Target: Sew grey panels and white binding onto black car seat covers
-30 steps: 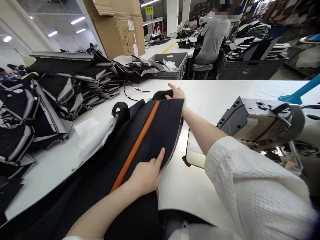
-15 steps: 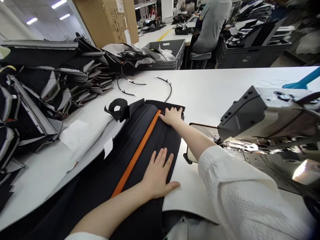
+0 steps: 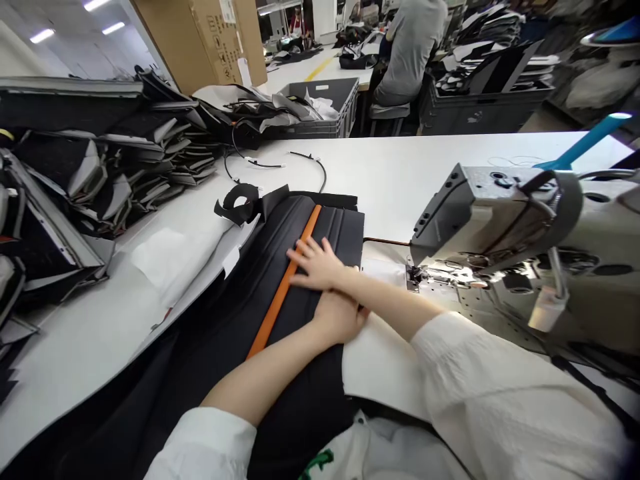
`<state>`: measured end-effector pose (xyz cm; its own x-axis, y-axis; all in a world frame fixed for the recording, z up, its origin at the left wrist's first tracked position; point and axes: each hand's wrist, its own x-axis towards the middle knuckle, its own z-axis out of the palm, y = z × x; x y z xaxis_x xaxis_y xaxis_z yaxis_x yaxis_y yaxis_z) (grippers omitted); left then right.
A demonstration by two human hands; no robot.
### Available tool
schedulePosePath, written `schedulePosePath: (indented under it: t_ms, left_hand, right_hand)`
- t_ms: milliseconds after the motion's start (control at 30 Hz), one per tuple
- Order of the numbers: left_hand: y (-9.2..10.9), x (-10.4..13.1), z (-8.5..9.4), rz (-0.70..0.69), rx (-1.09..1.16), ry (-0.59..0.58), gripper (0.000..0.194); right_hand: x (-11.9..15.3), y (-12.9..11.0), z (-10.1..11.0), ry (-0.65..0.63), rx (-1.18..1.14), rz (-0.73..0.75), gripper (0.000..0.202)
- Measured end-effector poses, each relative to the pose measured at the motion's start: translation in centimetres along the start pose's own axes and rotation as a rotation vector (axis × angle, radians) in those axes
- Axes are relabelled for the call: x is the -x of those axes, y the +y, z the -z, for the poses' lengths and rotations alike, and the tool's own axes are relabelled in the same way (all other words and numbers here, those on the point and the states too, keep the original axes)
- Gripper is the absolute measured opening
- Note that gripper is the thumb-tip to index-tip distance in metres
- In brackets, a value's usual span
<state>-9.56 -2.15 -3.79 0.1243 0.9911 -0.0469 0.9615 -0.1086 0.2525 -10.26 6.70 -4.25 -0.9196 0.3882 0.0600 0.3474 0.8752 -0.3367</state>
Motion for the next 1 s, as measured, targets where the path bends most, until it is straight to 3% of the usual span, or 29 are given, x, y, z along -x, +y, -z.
schedulePosePath:
  t_ms: [100,167,233,333,433,500,533,633,667,767,833,933,1000]
  left_hand:
    - [2.8,0.8,-1.3,-0.030,0.026,-0.036,0.061]
    - [4.3,1.4,-1.6,-0.069,0.086,-0.039,0.059]
    - [5.3,2.0,-1.2,-0.087,0.144,-0.041,0.055]
    - [6.1,3.1,0.0,-0.068,0.212,-0.047,0.050]
    - [5.8,3.8,1.7,-0.217,0.407,-0.174,0.045]
    - [4.7,3.1,3.1,-0.308,0.539,-0.213,0.039]
    - [3.8,2.2,3.7,-0.289,0.536,-0.169,0.039]
    - [0.1,-2.9,5.0,-0.052,0.274,0.080,0.045]
    - [-1.4,-5.0,5.1,0.002,0.214,0.112,0.045]
    - [-5.6,-10.7,4.7,0.123,0.097,0.115,0.047]
    - [-7.8,-13.3,4.2,0.202,0.046,0.113,0.052]
    - [-9.4,-14.8,4.1,0.260,0.019,0.124,0.053]
    - [-9.2,-14.2,4.2,0.261,0.006,0.148,0.050]
  right_hand:
    - [4.4,-4.0,-2.1,-0.049,-0.081,0.279,0.067]
    - [5.4,-4.5,-2.4,-0.039,-0.077,0.356,0.067]
    - [4.8,-2.6,-1.4,0.001,-0.038,0.258,0.074]
    - [3.3,2.6,1.2,0.086,0.045,-0.157,0.074]
    - [3.8,5.9,2.5,0.142,0.051,-0.311,0.075]
    - [5.2,5.8,2.3,0.157,0.041,-0.326,0.076]
    - [6.1,5.3,1.9,0.155,0.034,-0.322,0.076]
    - [8.3,3.0,0.9,0.143,0.009,-0.261,0.074]
    - [8.9,2.4,0.6,0.148,0.003,-0.243,0.074]
    - [10.3,1.3,0.4,0.163,-0.026,-0.231,0.078]
    - [11.2,1.2,0.5,0.154,-0.044,-0.243,0.076]
    - [12.4,1.3,0.7,0.138,-0.036,-0.262,0.076]
    - [12.8,1.5,0.7,0.148,-0.017,-0.273,0.076]
